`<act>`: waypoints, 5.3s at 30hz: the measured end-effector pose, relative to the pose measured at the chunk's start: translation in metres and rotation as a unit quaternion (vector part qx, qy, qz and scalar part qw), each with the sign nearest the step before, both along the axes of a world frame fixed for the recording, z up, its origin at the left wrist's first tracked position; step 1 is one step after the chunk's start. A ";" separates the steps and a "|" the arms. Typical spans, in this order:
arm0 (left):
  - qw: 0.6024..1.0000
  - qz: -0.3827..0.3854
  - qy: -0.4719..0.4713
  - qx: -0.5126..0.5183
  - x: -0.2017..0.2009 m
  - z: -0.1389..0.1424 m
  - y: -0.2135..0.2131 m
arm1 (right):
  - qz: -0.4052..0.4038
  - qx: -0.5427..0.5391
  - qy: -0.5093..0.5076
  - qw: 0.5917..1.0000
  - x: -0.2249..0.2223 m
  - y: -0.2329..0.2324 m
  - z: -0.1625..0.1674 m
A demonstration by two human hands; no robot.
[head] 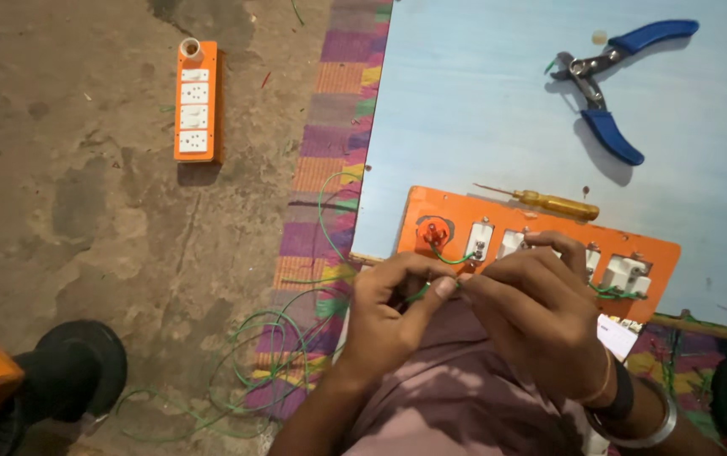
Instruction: The person is wiring an electrical board with multiple switches. They use pliers to strip wires and a screwdriver to secure them to the terminals on the board.
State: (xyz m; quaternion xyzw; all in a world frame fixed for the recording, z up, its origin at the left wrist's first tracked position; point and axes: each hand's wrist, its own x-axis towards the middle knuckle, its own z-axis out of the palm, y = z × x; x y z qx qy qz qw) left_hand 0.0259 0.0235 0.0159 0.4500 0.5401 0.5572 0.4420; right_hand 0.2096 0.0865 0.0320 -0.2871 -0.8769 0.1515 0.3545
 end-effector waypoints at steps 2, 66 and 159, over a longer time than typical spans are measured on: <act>1.000 -0.006 0.015 -0.003 -0.002 -0.004 -0.001 | 0.005 -0.007 0.003 1.000 -0.001 0.004 0.007; 0.979 0.041 0.155 0.124 -0.027 -0.003 0.029 | 0.066 0.037 0.071 0.995 -0.020 0.027 0.059; 0.971 0.044 0.169 0.166 -0.032 -0.010 0.032 | -0.012 -0.063 0.127 0.990 -0.034 0.013 0.063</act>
